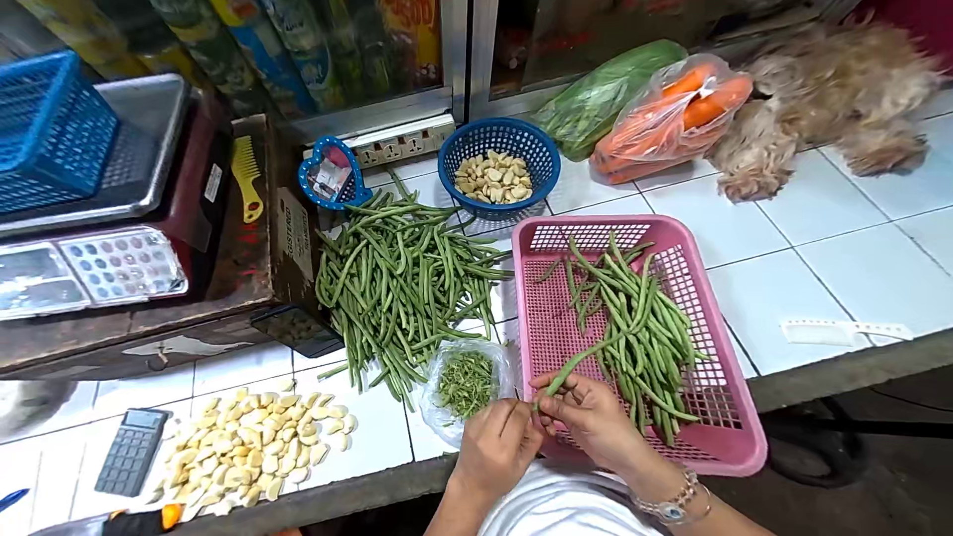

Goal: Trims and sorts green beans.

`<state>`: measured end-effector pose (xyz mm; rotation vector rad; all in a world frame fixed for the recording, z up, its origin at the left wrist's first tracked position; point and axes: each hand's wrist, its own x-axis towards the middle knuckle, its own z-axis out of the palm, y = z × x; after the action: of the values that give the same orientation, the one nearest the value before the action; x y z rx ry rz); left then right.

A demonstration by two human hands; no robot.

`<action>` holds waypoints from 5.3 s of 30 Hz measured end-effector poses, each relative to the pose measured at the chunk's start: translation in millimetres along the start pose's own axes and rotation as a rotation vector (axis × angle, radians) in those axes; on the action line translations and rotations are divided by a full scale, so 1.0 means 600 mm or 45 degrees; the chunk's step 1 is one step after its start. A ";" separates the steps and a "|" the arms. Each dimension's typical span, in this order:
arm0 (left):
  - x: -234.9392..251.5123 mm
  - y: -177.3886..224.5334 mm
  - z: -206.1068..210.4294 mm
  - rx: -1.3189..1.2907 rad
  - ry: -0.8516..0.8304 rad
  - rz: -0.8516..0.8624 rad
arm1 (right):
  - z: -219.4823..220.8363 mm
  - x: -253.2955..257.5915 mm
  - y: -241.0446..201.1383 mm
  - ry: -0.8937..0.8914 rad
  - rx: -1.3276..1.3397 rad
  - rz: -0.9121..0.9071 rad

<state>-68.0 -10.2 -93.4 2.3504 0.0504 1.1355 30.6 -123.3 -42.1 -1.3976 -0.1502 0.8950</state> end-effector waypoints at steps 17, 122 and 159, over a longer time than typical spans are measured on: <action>0.027 0.013 -0.027 -0.494 -0.511 -0.836 | -0.033 0.007 -0.005 -0.624 -1.120 -0.257; 0.029 0.019 0.009 -0.496 0.002 -0.667 | -0.017 0.044 0.029 -0.216 -0.142 -0.799; 0.027 0.028 0.022 -0.081 -0.102 -0.373 | -0.061 0.052 0.052 0.065 -1.379 -1.750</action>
<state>-51.0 -26.4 -80.5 2.2394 0.3150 0.8875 59.1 -135.3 -90.7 -1.7533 -1.5103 -0.5015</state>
